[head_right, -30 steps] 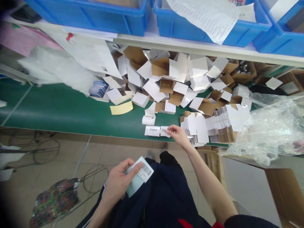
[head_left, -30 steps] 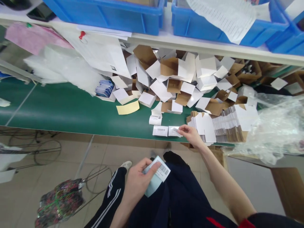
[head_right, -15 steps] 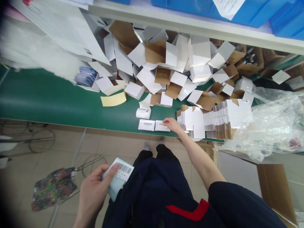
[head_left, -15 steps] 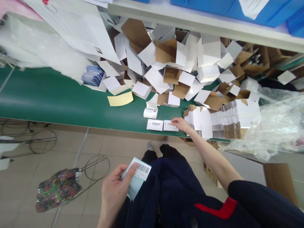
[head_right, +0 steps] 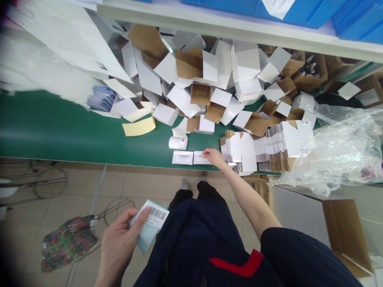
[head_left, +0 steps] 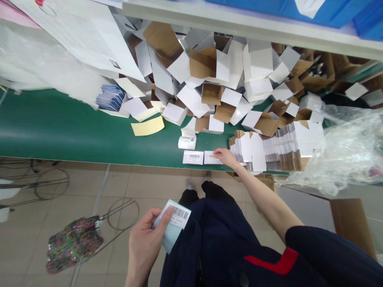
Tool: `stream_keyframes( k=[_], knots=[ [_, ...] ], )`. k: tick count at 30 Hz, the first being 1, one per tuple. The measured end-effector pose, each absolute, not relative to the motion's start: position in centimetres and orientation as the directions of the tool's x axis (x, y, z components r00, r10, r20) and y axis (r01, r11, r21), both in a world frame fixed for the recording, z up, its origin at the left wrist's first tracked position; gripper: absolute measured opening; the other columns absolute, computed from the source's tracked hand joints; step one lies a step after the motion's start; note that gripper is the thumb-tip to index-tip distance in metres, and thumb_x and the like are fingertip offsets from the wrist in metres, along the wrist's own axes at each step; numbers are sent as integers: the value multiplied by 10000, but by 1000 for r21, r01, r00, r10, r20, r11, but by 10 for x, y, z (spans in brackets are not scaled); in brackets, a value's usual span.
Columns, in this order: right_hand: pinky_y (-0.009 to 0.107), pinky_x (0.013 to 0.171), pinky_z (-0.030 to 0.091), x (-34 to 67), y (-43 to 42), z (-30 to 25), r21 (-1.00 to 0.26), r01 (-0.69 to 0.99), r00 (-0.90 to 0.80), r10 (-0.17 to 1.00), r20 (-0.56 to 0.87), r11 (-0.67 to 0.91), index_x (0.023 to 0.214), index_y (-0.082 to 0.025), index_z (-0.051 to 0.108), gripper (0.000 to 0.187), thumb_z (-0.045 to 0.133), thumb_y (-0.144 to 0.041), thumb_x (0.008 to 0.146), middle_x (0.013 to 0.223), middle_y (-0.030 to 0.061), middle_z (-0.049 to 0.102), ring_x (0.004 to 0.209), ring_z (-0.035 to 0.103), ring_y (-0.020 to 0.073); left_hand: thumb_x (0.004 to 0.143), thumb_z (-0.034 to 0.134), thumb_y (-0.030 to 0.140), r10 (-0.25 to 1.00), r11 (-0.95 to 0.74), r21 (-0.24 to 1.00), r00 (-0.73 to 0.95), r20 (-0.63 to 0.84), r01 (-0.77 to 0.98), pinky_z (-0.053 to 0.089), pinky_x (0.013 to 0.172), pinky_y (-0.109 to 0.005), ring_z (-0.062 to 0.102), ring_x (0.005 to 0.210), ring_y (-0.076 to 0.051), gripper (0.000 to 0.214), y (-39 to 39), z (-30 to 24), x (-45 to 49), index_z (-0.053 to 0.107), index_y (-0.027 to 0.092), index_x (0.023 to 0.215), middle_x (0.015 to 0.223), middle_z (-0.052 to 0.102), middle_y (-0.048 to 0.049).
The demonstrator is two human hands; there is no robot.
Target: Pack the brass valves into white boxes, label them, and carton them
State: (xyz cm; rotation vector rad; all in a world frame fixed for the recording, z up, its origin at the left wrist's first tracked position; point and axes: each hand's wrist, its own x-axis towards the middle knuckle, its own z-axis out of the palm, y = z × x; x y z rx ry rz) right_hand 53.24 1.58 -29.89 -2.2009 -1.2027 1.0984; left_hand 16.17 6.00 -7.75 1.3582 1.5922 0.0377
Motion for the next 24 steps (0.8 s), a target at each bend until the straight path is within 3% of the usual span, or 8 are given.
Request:
stream_keyframes(
  k=[12, 24],
  knots=[
    [435, 935, 581, 524, 12, -298, -631, 594, 365, 866, -341, -499, 1169, -183, 675, 251, 634, -372, 1010, 1212, 78, 690, 1050, 682, 213, 753, 706, 724, 781, 359, 551, 81, -620, 753, 399, 532, -232, 524, 572, -156, 527, 64, -66, 167, 687, 197, 751, 585, 632, 4],
    [438, 932, 581, 509, 9, -300, -530, 688, 438, 866, -241, -496, 1179, -179, 669, 254, 639, -364, 1008, 1212, 78, 685, 1054, 680, 216, 777, 709, 709, 782, 333, 555, 106, -614, 762, 394, 534, -230, 521, 575, -152, 513, 66, -76, 155, 689, 196, 776, 594, 631, 9]
  ],
)
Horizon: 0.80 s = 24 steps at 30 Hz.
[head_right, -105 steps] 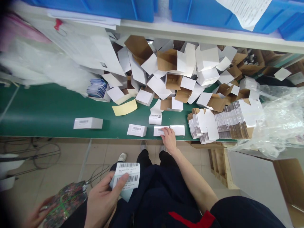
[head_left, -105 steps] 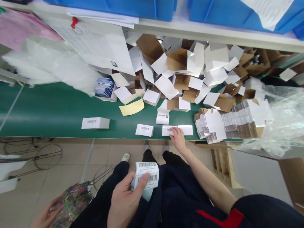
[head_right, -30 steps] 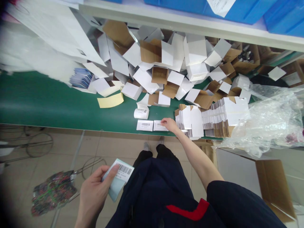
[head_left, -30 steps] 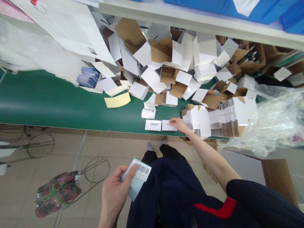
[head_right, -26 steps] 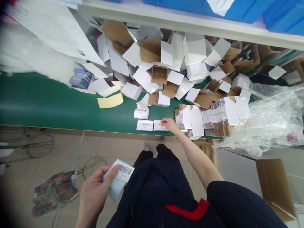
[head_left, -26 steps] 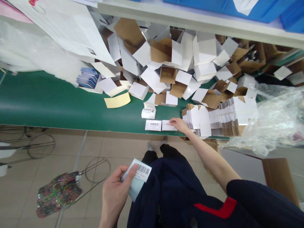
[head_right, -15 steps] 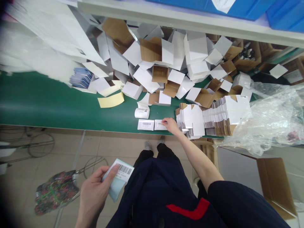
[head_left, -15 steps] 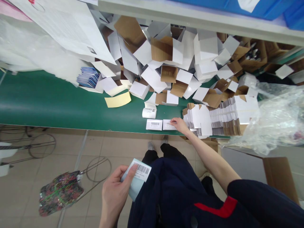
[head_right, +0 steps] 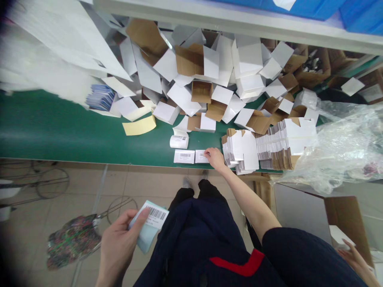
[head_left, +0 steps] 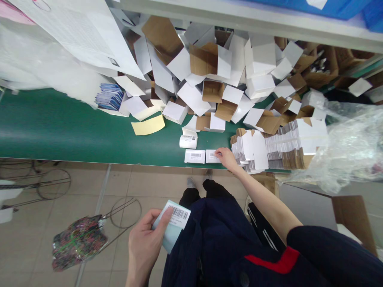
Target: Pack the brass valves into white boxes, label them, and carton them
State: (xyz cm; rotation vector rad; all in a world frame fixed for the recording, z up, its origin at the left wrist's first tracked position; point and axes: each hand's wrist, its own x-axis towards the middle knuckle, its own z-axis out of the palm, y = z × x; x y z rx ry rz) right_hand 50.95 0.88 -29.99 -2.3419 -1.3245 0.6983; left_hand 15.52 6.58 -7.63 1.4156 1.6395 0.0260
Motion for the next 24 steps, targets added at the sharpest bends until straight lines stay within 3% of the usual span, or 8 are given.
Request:
stream_keyframes(
  k=[7, 13, 20, 24],
  knots=[
    [432, 942, 541, 492, 7, -299, -454, 720, 514, 843, -160, -525, 1075, -179, 684, 190, 629, -347, 1008, 1123, 60, 690, 1063, 647, 222, 779, 709, 712, 775, 331, 539, 102, -623, 774, 407, 554, -231, 538, 590, -154, 507, 71, -79, 148, 698, 206, 798, 611, 652, 14],
    [433, 939, 446, 468, 5, -293, -432, 699, 598, 797, -85, -570, 1072, -209, 696, 147, 607, -306, 1006, 1046, 131, 696, 1100, 523, 320, 773, 705, 721, 786, 324, 542, 98, -611, 776, 401, 543, -225, 518, 584, -149, 513, 81, -76, 151, 695, 209, 784, 597, 633, 22],
    [513, 1044, 387, 443, 5, -291, -531, 568, 712, 699, -65, -629, 1262, -174, 636, 279, 587, -232, 993, 1275, 169, 636, 1212, 484, 351, 777, 719, 693, 797, 338, 570, 94, -596, 749, 403, 543, -224, 520, 591, -151, 489, 89, -81, 140, 706, 205, 814, 608, 636, 19],
    [586, 1159, 288, 439, 6, -285, -643, 404, 805, 586, -88, -651, 1428, -163, 531, 493, 639, -272, 960, 1543, 210, 429, 1410, 352, 385, 772, 721, 696, 803, 369, 574, 61, -593, 732, 403, 536, -227, 516, 591, -151, 497, 99, -87, 128, 716, 202, 832, 626, 645, 13]
  ],
)
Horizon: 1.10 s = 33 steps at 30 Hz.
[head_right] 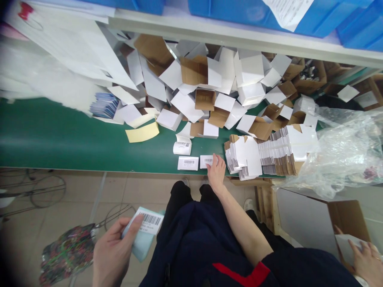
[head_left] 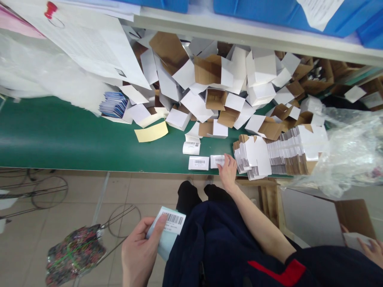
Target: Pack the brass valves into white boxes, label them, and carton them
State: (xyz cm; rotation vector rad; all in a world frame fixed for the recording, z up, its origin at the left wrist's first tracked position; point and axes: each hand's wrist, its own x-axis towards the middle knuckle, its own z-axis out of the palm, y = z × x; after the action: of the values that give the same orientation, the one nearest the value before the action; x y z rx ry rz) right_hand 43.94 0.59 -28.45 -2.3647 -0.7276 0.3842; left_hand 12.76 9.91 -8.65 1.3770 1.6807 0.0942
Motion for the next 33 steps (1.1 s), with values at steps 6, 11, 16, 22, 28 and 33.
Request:
stream_keyframes(
  k=[6, 11, 16, 22, 28, 33],
  knots=[
    [493, 991, 531, 441, 26, -288, -831, -35, 821, 457, -341, -556, 1198, -172, 672, 326, 690, -382, 949, 1231, 130, 672, 1141, 635, 287, 771, 707, 715, 776, 342, 551, 103, -623, 761, 406, 538, -240, 547, 595, -168, 521, 147, -100, 116, 725, 199, 842, 643, 662, 6],
    [400, 843, 612, 457, 48, -301, -838, -409, 777, 344, -527, -360, 1199, -156, 653, 305, 650, -389, 1001, 1161, 73, 696, 972, 703, 201, 769, 694, 735, 764, 246, 543, 184, -618, 803, 401, 549, -240, 543, 603, -168, 536, 206, -106, 112, 727, 204, 831, 625, 648, 11],
    [424, 877, 605, 456, 52, -293, -858, -464, 867, 84, -490, -220, 1264, -168, 626, 347, 639, -399, 1005, 1235, 89, 670, 1032, 691, 222, 822, 631, 738, 778, 208, 564, 214, -590, 799, 407, 544, -251, 573, 610, -184, 556, 274, -126, 108, 733, 195, 888, 663, 675, -3],
    [393, 836, 598, 375, 69, -274, -835, -288, 900, 164, -403, -469, 1119, -154, 679, 287, 668, -407, 982, 1062, 54, 718, 910, 702, 191, 914, 492, 714, 861, 96, 683, 284, -422, 724, 502, 644, -296, 650, 765, -220, 616, 352, -174, 140, 663, 149, 1091, 934, 740, -92],
    [544, 1034, 480, 338, 76, -247, -642, 109, 899, 351, -262, -759, 1128, -231, 703, 231, 664, -267, 903, 1166, 119, 702, 1125, 615, 330, 965, 575, 559, 796, -52, 714, 461, -393, 698, 566, 827, -381, 668, 987, -243, 479, 385, -190, 183, 628, 155, 1217, 1141, 694, -103],
    [592, 1148, 356, 380, 56, -239, -400, 343, 882, 438, -175, -850, 1423, -228, 557, 659, 681, -98, 789, 1522, 170, 492, 1377, 446, 391, 974, 644, 405, 674, -235, 740, 654, -344, 630, 572, 951, -472, 648, 1126, -245, 408, 356, -180, 212, 601, 176, 1309, 1320, 623, -109]
  ],
)
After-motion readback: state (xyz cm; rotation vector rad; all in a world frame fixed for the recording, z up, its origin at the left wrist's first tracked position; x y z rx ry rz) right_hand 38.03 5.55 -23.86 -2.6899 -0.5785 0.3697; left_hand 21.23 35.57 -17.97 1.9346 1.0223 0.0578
